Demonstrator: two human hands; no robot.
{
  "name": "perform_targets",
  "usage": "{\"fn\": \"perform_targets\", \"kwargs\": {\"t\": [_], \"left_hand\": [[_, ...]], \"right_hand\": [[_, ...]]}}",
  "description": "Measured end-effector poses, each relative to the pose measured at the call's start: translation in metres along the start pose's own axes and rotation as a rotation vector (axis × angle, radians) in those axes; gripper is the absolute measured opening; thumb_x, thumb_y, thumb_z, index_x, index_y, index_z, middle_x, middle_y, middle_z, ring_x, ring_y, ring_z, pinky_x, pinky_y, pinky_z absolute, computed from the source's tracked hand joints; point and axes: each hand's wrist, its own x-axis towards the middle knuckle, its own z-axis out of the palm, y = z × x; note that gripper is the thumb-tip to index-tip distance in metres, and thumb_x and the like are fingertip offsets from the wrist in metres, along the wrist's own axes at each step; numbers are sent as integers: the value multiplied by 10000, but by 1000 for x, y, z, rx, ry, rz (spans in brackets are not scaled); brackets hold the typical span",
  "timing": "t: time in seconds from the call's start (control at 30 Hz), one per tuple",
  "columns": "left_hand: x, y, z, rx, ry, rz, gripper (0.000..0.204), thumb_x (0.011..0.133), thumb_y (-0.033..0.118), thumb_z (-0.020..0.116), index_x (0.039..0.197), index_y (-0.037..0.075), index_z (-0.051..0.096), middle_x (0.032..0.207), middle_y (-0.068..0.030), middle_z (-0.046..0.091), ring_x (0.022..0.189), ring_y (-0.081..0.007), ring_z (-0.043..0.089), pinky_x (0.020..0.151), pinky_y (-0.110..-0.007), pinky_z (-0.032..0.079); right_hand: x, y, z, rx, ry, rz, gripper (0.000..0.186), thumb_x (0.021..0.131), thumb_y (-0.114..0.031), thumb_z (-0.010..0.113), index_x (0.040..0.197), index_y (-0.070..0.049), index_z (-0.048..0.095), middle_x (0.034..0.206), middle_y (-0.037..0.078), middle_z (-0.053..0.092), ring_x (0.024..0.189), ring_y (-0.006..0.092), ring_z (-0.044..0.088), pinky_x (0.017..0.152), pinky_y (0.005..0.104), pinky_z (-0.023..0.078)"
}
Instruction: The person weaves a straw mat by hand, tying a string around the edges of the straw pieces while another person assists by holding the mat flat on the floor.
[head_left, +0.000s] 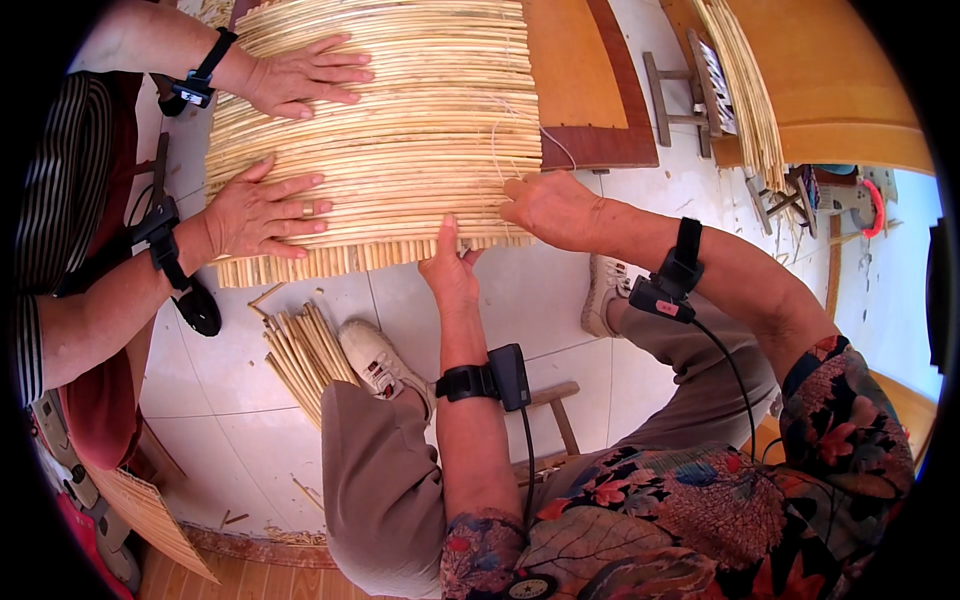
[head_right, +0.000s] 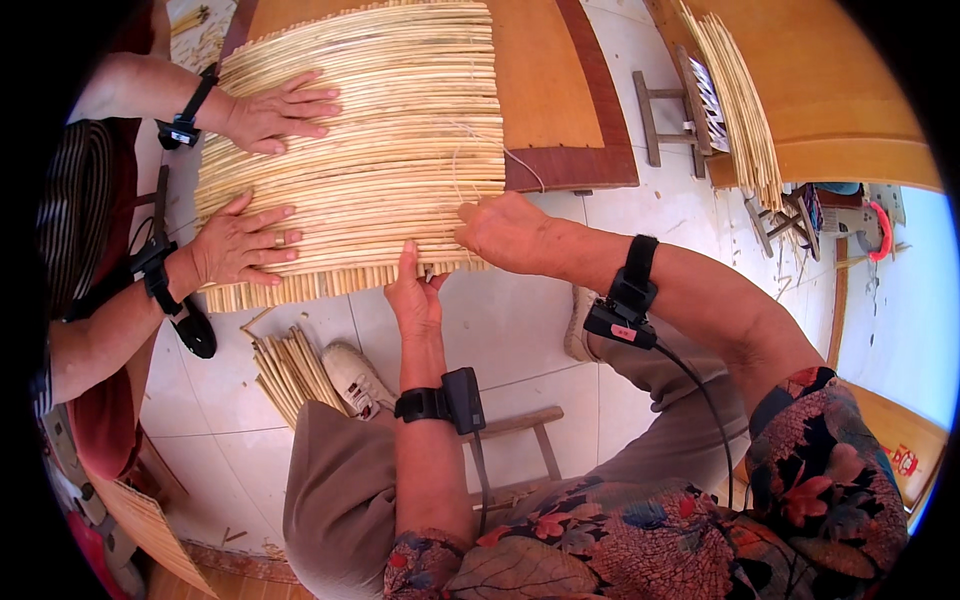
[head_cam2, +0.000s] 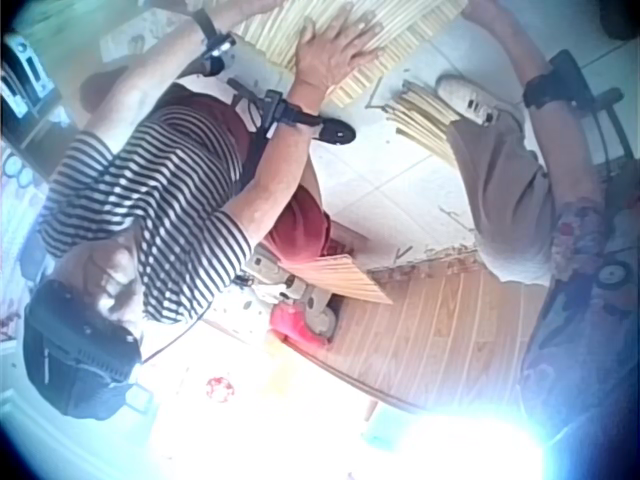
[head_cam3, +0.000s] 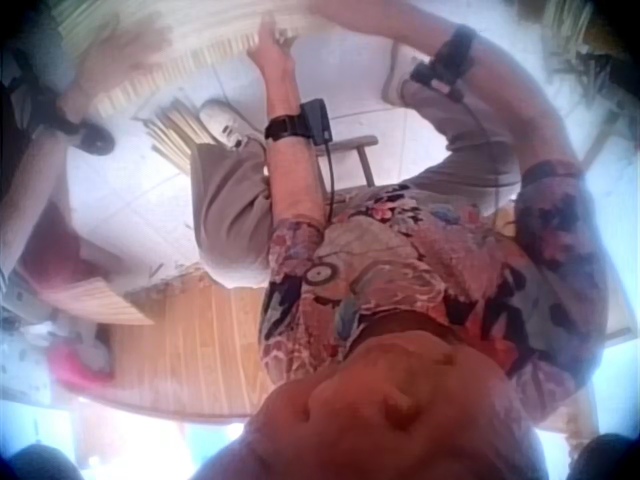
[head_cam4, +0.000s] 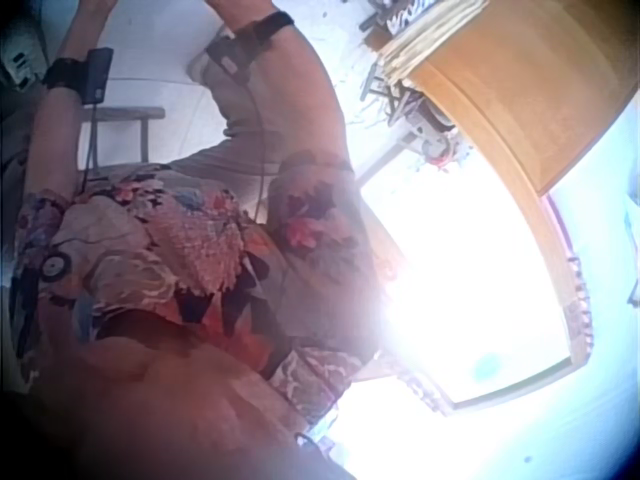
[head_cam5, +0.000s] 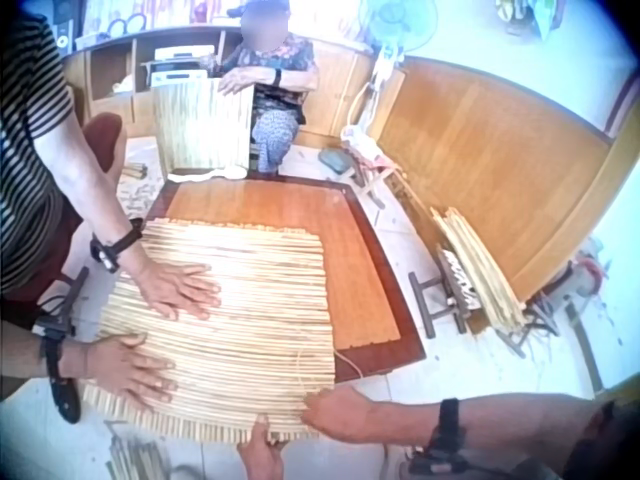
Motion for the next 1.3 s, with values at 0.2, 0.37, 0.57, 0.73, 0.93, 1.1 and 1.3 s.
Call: {"fn": "perform_targets", "kwargs": {"t": [0.2,0.37,0.57,0.73,0.93,1.1,1.3], "left_hand": [[-1,1,0,34,-2,3,406,804,133,613,1163,13,467,1058,-119,548,856,-205,607,583,-332,575],[-3,1,0,45,-3,17,407,801,140,620,1155,5,473,1043,-114,559,835,-198,612,569,-318,573],[-5,4,1,79,17,20,409,794,154,635,1141,-3,484,1025,-116,570,824,-196,615,552,-306,572],[-6,5,1,76,14,20,418,791,158,641,1136,-16,482,1022,-125,569,815,-198,617,541,-306,574],[-5,2,0,94,8,58,421,793,204,649,1111,-19,487,994,-127,581,793,-203,624,562,-323,575],[-6,3,3,91,18,54,428,790,201,652,1117,-19,484,993,-127,579,794,-205,623,561,-327,577],[-6,4,2,61,13,23,417,793,150,636,1140,-17,476,1029,-124,562,818,-202,616,538,-308,579]], "right_hand": [[4,0,5,42,-65,-44,56,701,-73,546,754,-75,564,758,74,541,781,258,587,608,359,483],[5,7,12,95,-71,-21,127,714,-80,548,829,-96,600,763,59,543,785,250,583,614,348,480],[2,11,10,171,-42,-38,222,725,-97,558,928,-145,634,753,49,535,767,238,577,606,335,478],[2,17,14,206,-12,-52,216,739,-100,563,923,-175,649,745,44,530,770,233,574,613,340,471],[3,21,14,280,-17,-45,225,735,-101,559,920,-186,654,749,49,530,786,236,578,629,340,474],[5,16,6,195,-60,-65,236,739,-97,540,937,-153,655,758,69,531,789,245,578,635,350,473],[9,13,-1,207,-108,-86,243,737,-82,526,947,-101,648,769,95,536,808,264,579,644,365,473]]}}
